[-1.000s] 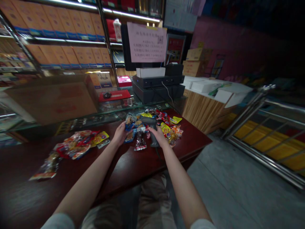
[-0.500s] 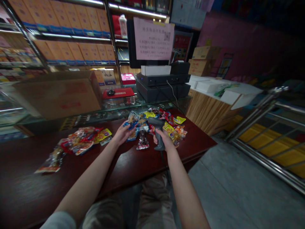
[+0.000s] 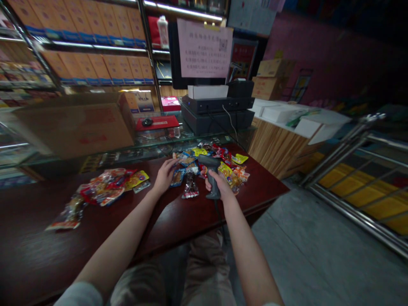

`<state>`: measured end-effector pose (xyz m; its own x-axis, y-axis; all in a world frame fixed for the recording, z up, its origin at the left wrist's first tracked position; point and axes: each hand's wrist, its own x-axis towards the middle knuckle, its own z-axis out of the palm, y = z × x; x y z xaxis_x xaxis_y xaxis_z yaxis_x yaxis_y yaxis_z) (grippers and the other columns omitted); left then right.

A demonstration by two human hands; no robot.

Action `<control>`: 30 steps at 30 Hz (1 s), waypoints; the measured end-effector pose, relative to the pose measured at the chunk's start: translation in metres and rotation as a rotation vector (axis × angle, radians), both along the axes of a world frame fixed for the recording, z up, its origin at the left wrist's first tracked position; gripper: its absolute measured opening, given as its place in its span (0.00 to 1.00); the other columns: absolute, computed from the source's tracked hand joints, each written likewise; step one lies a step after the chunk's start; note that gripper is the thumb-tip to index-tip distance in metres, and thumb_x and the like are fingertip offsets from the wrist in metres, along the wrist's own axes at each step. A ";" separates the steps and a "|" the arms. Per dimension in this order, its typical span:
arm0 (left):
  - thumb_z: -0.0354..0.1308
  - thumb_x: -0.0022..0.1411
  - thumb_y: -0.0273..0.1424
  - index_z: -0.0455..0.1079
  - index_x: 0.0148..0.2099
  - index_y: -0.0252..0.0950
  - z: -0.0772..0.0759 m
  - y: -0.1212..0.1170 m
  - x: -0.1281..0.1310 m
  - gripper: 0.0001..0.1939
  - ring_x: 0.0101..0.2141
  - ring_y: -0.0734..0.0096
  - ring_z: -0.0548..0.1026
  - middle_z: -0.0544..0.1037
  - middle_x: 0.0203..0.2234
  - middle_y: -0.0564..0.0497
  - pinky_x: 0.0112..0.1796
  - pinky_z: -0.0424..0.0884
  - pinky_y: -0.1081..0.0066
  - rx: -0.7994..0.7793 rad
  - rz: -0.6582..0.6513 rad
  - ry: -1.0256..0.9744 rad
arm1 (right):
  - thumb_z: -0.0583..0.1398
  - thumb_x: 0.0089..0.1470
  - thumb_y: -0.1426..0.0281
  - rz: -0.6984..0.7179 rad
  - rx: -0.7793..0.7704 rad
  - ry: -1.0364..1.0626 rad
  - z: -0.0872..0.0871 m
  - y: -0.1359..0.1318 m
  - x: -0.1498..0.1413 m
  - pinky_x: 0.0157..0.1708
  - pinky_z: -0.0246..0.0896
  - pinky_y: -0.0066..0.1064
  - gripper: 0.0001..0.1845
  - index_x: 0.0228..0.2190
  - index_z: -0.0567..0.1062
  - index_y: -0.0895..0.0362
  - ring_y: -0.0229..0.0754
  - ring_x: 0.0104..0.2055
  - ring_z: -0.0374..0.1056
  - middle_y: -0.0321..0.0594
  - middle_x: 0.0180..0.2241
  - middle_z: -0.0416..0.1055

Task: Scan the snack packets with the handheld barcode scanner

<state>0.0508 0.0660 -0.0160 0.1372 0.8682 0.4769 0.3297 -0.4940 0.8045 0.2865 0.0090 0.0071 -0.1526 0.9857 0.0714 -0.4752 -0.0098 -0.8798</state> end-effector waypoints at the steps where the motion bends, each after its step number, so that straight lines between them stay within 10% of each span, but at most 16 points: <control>1: 0.53 0.62 0.29 0.70 0.56 0.41 0.001 -0.002 -0.002 0.20 0.57 0.58 0.67 0.69 0.57 0.44 0.58 0.61 0.57 0.078 0.027 0.167 | 0.66 0.43 0.59 -0.004 0.001 0.001 0.001 0.000 0.000 0.12 0.50 0.24 0.17 0.32 0.72 0.56 0.28 0.14 0.53 0.38 0.32 0.76; 10: 0.45 0.68 0.32 0.68 0.58 0.40 0.006 -0.007 -0.004 0.20 0.59 0.56 0.64 0.69 0.56 0.40 0.60 0.56 0.55 0.324 -0.074 0.416 | 0.65 0.46 0.58 0.050 0.002 -0.088 -0.007 0.000 0.001 0.13 0.50 0.23 0.17 0.34 0.72 0.56 0.30 0.13 0.54 0.31 0.19 0.68; 23: 0.46 0.68 0.31 0.69 0.56 0.40 0.003 -0.009 0.005 0.19 0.57 0.56 0.66 0.71 0.53 0.41 0.58 0.60 0.54 0.353 -0.117 0.483 | 0.67 0.43 0.62 0.034 -0.006 -0.067 -0.006 0.000 -0.002 0.12 0.53 0.22 0.18 0.33 0.68 0.56 0.27 0.14 0.56 0.31 0.30 0.71; 30: 0.46 0.63 0.23 0.67 0.56 0.30 0.028 -0.007 -0.010 0.21 0.54 0.54 0.68 0.69 0.53 0.35 0.54 0.66 0.58 0.371 0.316 0.753 | 0.65 0.46 0.62 0.056 0.012 0.002 -0.009 0.005 0.005 0.12 0.51 0.25 0.16 0.35 0.68 0.56 0.28 0.14 0.54 0.36 0.29 0.74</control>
<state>0.0404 0.0589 0.0118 0.3076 0.7261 0.6150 0.8702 -0.4761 0.1268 0.2914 0.0144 -0.0024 -0.2075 0.9747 0.0832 -0.4758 -0.0263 -0.8792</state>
